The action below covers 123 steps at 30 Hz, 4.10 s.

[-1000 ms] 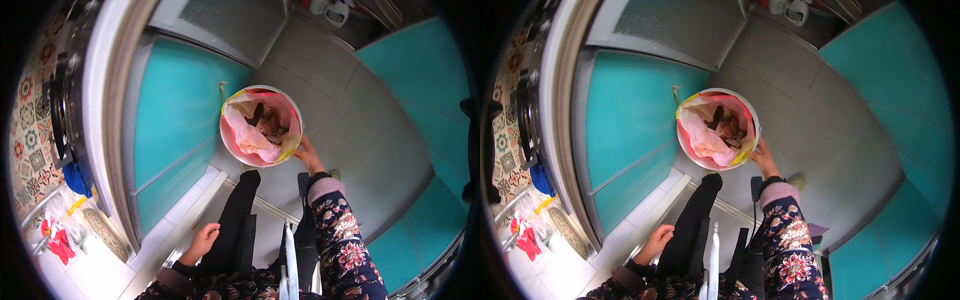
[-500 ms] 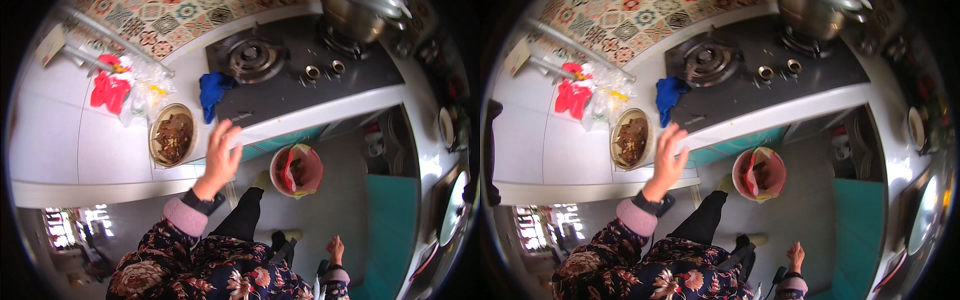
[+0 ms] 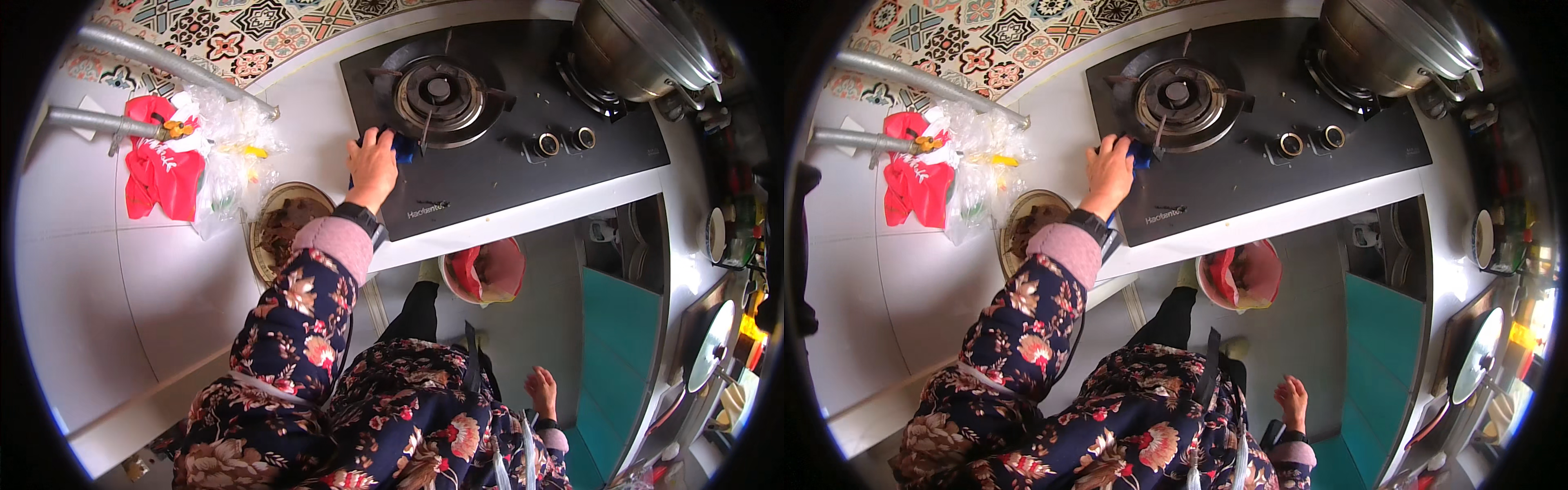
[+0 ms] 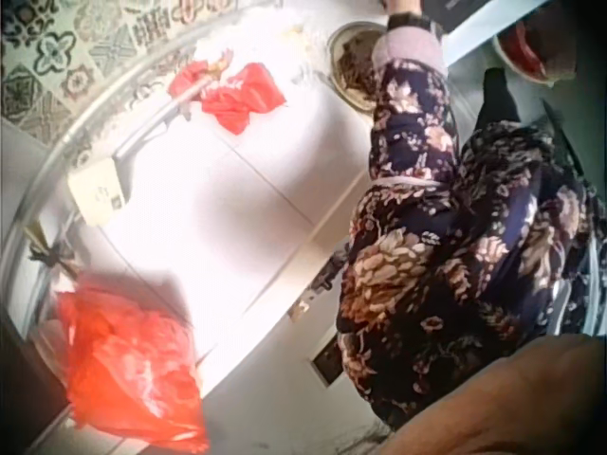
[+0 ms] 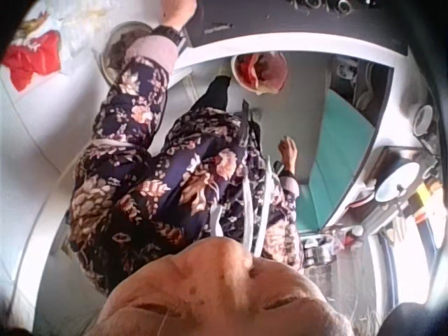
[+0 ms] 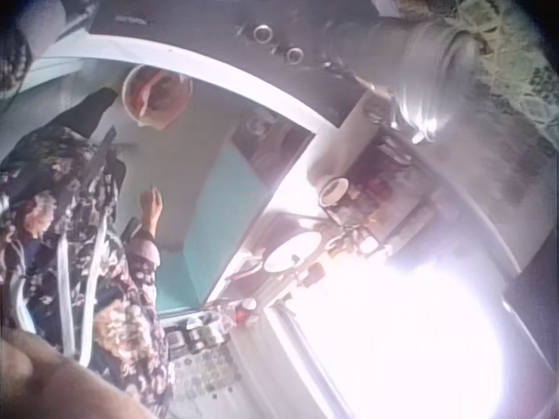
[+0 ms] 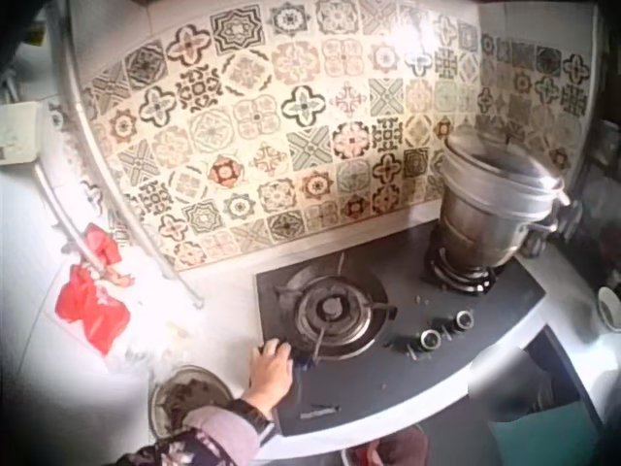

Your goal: The person rinses a blue cloth under running water, then wipes the countertop and stovetop with the damp cloth. They move a wok and a bowl to access the surface, wipe around the burners, and place the cloth into a bucket.

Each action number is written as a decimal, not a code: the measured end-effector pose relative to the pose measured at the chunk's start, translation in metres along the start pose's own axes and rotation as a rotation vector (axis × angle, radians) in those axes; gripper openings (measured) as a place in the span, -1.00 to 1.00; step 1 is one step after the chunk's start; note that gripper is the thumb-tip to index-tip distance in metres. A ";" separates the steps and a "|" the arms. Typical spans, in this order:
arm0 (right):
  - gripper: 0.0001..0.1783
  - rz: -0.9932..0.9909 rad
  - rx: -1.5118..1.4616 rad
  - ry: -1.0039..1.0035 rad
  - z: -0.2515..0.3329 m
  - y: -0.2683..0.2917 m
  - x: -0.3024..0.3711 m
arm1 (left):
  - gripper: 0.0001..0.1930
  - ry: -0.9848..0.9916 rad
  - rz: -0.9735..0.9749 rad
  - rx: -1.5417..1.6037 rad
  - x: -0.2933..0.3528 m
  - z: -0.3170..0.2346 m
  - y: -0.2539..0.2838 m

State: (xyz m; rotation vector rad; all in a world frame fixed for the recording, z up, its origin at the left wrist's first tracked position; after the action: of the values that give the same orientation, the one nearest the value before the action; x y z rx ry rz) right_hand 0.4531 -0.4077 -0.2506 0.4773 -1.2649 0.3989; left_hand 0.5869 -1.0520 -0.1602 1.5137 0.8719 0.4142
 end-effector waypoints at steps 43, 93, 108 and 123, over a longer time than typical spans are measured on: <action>-0.74 0.116 0.442 0.349 0.089 -0.002 0.007 | -0.53 0.346 0.599 1.777 0.177 -0.234 -0.062; -0.77 0.203 0.179 0.416 0.132 -0.042 0.005 | -0.63 0.259 0.009 1.189 0.077 -0.113 0.058; -0.76 0.083 0.150 0.232 0.095 -0.029 0.007 | -0.49 -0.239 -0.067 0.094 0.022 -0.158 -0.025; -0.73 0.056 0.114 0.157 0.051 -0.011 0.000 | -0.62 -0.468 -0.042 0.341 0.002 -0.194 -0.026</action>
State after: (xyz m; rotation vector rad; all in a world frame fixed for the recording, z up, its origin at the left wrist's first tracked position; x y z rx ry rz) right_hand 0.4178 -0.4445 -0.2406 0.4981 -1.1093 0.5474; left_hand 0.4425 -0.9196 -0.1550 1.8015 0.6178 -0.1306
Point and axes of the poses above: each hand's wrist, its own x-axis away from the middle knuckle, its own y-axis out of the back of the hand, z = x × y, the point moved 4 cm from there along -x, towards the middle knuckle, and after that the axes turned 13 degrees about -y, right-handed, at the moved point
